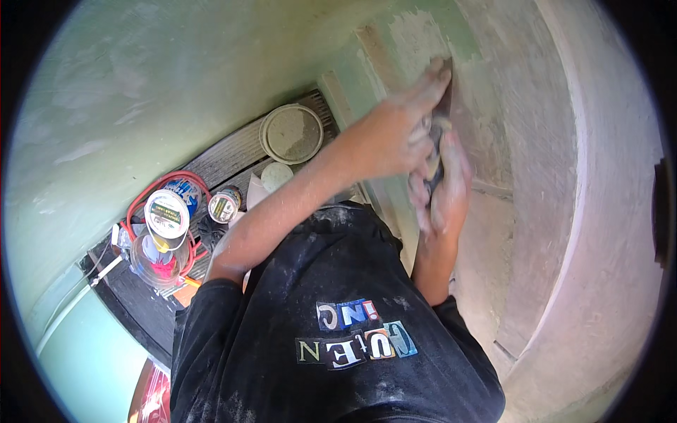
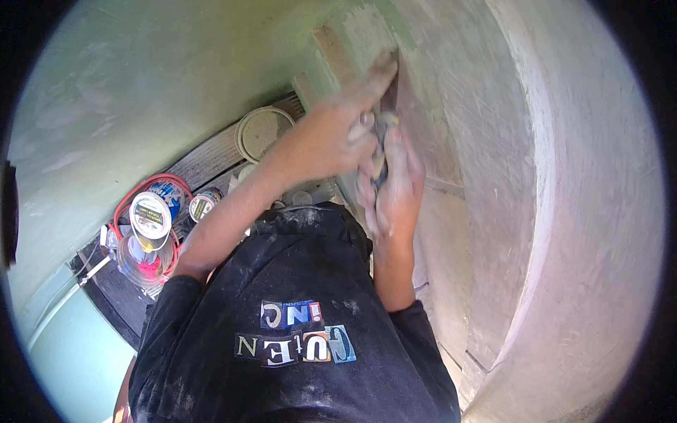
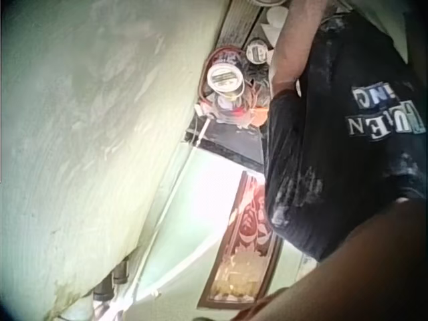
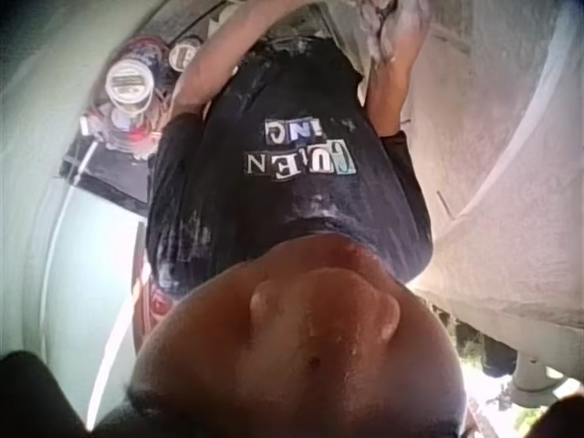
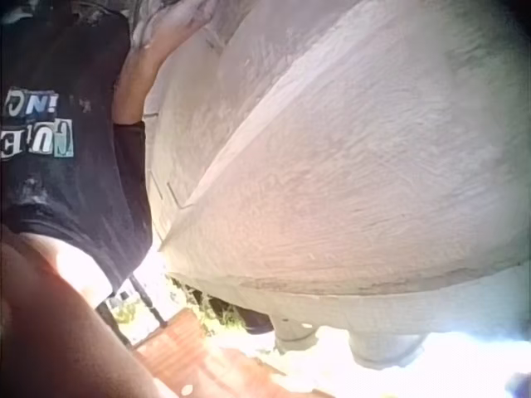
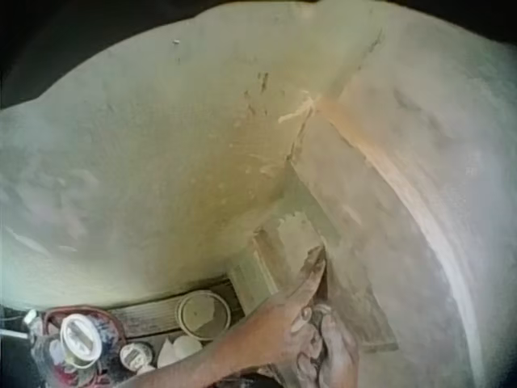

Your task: Applying patching compound to a wall using a putty knife.

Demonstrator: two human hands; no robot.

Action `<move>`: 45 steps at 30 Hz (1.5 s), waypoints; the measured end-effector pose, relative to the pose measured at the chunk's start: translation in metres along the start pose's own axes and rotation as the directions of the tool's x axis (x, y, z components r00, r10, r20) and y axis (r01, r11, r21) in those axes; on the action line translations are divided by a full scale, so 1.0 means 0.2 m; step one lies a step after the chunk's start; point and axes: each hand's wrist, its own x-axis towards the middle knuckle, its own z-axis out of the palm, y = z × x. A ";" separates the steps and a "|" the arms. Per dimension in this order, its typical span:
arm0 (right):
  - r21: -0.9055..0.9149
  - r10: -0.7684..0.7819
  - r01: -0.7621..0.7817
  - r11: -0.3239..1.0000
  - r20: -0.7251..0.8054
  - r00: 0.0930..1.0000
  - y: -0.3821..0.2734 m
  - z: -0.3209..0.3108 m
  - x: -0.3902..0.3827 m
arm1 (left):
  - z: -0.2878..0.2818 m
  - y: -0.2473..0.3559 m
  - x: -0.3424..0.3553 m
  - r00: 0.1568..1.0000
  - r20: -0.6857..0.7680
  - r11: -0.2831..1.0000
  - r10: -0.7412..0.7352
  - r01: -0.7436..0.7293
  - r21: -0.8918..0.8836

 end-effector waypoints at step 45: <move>-0.039 0.039 -0.038 0.999 0.023 0.999 -0.02 -0.03 0.08 | -0.02 0.04 0.05 0.992 -0.120 0.989 -0.023 0.040 0.142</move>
